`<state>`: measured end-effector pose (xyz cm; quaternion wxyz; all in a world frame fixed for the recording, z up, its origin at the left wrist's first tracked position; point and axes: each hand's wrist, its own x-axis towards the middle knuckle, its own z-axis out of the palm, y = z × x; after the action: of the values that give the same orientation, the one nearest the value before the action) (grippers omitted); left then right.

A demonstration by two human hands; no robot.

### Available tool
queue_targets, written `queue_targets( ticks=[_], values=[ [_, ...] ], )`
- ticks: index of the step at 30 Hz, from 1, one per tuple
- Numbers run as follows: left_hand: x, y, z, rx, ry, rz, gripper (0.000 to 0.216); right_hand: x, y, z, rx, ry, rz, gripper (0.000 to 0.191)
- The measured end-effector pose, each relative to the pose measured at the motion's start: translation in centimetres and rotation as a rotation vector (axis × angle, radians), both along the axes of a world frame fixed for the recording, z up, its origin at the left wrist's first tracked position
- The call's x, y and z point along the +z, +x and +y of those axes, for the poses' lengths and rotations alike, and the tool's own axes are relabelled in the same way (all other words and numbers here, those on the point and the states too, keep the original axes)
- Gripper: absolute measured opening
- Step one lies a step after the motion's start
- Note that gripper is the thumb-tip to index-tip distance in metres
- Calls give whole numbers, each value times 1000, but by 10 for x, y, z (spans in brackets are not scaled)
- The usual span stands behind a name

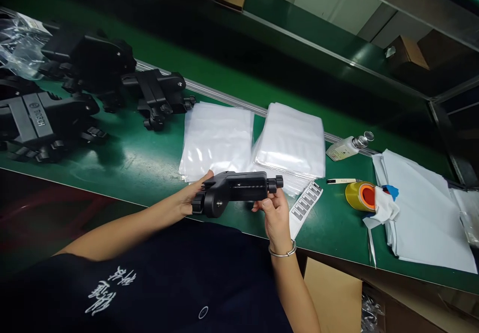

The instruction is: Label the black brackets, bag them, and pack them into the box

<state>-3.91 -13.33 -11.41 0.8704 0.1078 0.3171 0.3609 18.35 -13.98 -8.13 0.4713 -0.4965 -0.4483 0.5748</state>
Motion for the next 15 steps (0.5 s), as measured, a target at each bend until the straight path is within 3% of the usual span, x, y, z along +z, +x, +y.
queue_targets(
  ticks=[6, 9, 12, 15],
  values=[
    [-8, -3, 6, -42, -135, -104, 44, 6, -4, -8, -1, 74, -85, 42],
    [-9, -1, 15, -130, -158, 0, 46, 14, -7, -14, 30, 227, -325, 38],
    [-10, 8, 23, -100, -179, 96, 37, 24, -16, -20, 96, 451, -637, 37],
    [-10, 17, 26, -74, -203, 158, 35, 30, -25, -25, 122, 588, -763, 35]
  ],
)
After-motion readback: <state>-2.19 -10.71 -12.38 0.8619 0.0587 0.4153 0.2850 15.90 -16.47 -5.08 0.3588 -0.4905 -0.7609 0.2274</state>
